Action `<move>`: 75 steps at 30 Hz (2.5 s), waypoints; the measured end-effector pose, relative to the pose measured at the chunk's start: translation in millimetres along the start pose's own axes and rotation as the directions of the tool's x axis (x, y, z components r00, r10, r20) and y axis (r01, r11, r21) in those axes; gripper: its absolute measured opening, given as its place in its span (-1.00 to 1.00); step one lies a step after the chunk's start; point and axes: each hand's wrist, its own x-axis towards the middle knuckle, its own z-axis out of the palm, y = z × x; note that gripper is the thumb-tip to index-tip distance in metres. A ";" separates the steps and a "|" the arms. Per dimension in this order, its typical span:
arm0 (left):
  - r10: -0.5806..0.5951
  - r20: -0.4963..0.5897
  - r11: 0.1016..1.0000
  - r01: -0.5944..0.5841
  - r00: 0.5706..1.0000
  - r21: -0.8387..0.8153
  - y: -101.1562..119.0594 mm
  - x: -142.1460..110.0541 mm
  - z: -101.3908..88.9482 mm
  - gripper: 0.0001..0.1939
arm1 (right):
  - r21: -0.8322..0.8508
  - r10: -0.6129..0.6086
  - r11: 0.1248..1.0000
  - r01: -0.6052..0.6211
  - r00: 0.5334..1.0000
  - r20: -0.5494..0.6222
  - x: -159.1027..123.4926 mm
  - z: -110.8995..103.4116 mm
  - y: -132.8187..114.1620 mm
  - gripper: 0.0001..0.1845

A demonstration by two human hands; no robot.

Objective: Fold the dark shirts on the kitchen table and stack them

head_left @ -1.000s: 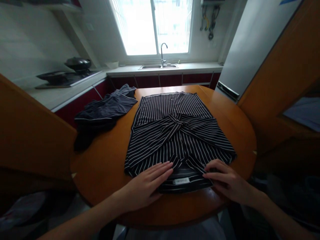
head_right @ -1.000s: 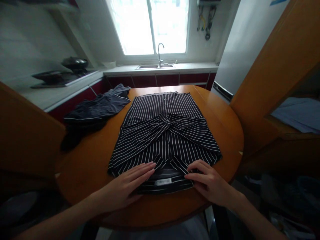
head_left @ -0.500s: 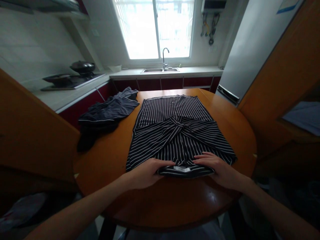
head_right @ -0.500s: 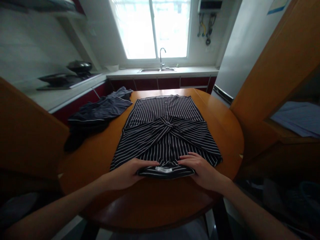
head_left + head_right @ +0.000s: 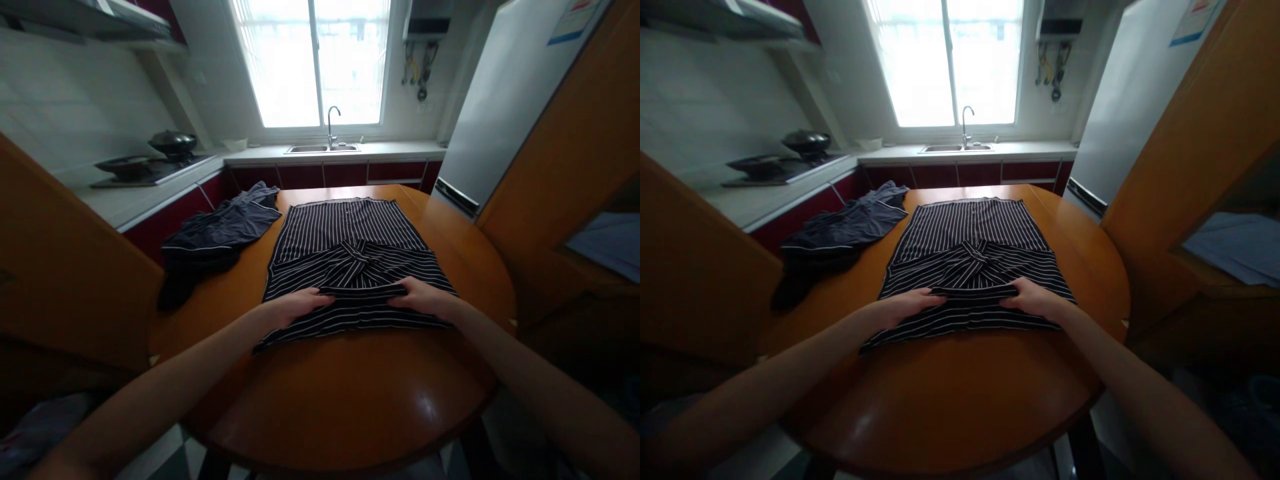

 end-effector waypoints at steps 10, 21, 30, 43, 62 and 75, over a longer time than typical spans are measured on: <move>0.469 0.009 0.794 -0.426 0.883 0.434 0.8 6.0 -14.4 -0.60 | -0.335 -0.190 0.940 0.058 0.907 -0.376 -1.4 -2.9 0.9 -0.60; 0.800 0.149 0.081 -0.350 0.581 0.933 -8.8 -0.1 15.3 -0.49 | -0.745 -0.491 0.667 -0.021 0.740 -0.460 -0.6 43.4 6.0 -0.56; 0.623 0.454 -0.135 -0.484 0.637 0.864 -47.6 0.1 62.6 -0.23 | -0.829 -0.478 0.510 0.231 0.877 -0.049 -26.8 97.7 23.2 -0.23; 0.715 0.240 -0.169 -0.171 0.656 0.971 -85.5 -43.0 -0.2 -0.24 | -0.896 -0.385 0.443 -0.015 0.900 -0.205 -85.0 19.8 91.1 -0.21; 0.796 0.219 -0.139 -0.180 0.565 0.974 -96.4 -82.8 -27.0 -0.31 | -0.919 -0.546 0.394 -0.030 0.797 -0.260 -101.8 8.0 76.6 -0.22; 0.616 0.417 -0.094 -0.464 0.669 0.881 -60.3 -15.0 53.8 -0.18 | -0.804 -0.432 0.514 0.299 0.900 0.059 -48.6 101.3 19.9 -0.12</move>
